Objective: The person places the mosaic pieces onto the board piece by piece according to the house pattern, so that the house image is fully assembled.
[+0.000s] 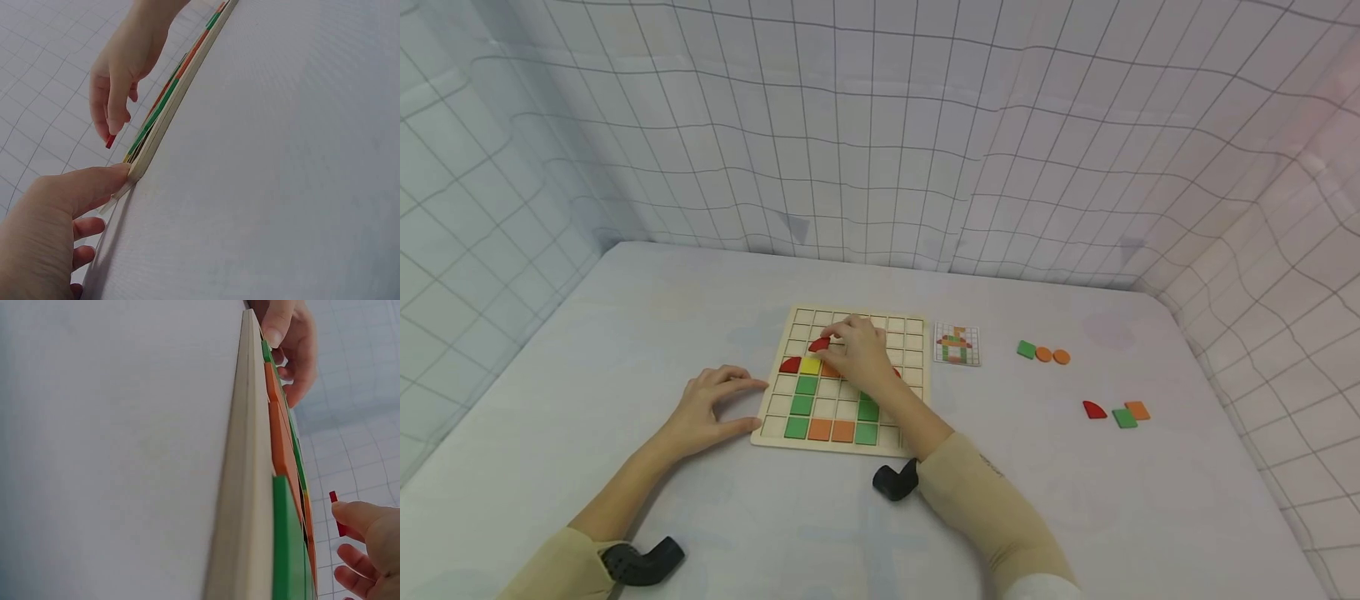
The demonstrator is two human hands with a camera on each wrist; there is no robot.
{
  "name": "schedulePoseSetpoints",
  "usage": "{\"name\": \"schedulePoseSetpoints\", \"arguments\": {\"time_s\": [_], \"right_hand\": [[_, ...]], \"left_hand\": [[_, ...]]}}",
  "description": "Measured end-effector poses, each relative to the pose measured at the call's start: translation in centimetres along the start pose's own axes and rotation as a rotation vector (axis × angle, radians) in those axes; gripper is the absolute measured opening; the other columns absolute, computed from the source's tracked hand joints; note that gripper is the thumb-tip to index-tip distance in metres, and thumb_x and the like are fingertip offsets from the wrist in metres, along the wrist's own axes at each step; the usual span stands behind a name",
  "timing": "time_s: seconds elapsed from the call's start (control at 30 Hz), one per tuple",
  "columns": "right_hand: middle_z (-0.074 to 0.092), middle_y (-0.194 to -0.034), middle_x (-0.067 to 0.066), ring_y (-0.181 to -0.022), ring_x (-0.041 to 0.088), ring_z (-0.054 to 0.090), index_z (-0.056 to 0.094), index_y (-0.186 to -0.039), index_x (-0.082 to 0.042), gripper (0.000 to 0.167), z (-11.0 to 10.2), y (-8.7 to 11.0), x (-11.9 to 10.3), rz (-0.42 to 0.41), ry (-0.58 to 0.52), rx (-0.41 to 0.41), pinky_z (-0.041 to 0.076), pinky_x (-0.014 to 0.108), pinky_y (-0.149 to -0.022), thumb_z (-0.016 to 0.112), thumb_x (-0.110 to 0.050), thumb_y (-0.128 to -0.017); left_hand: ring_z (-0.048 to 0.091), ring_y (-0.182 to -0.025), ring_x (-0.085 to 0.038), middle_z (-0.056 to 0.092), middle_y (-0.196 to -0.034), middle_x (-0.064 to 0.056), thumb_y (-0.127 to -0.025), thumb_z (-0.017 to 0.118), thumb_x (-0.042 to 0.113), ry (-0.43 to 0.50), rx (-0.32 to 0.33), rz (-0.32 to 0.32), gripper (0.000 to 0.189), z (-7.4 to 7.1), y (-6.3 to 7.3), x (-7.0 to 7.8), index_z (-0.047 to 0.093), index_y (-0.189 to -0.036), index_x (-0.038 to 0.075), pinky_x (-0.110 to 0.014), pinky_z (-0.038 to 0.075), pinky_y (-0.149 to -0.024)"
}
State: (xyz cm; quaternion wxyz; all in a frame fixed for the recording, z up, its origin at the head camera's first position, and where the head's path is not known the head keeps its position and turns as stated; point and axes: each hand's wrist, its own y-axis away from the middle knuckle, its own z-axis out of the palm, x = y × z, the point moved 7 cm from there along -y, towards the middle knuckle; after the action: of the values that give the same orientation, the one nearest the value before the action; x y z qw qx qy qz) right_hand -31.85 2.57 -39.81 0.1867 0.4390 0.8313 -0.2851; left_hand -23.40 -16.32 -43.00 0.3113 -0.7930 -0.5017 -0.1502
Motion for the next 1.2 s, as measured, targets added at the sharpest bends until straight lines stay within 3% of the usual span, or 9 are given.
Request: {"name": "schedulePoseSetpoints", "arguments": {"time_s": [0.3,1.2], "right_hand": [[0.056,-0.098,0.005,-0.095,0.022,0.049,0.067,-0.103,-0.013,0.025,1.3,-0.4,0.7,0.066,0.019,-0.080,0.030,0.045,-0.083,0.068,-0.027,-0.083],[0.056,-0.103,0.005,-0.097,0.024,0.048,0.067,-0.106,-0.016,0.026,1.9,-0.4,1.1,0.072,0.036,-0.113,0.032,0.048,-0.085,0.066,-0.028,-0.084]], "left_hand": [[0.044,-0.095,-0.025,0.054,-0.106,-0.005,-0.069,0.077,0.030,0.001,-0.003,-0.003,0.044,0.0,0.0,0.0,0.067,-0.109,0.015,-0.044,0.029,-0.078],[0.045,-0.097,-0.026,0.055,-0.107,-0.006,-0.070,0.076,0.030,-0.006,-0.009,-0.002,0.044,-0.1,0.0,0.1,0.067,-0.109,0.015,-0.045,0.029,-0.079]]}}
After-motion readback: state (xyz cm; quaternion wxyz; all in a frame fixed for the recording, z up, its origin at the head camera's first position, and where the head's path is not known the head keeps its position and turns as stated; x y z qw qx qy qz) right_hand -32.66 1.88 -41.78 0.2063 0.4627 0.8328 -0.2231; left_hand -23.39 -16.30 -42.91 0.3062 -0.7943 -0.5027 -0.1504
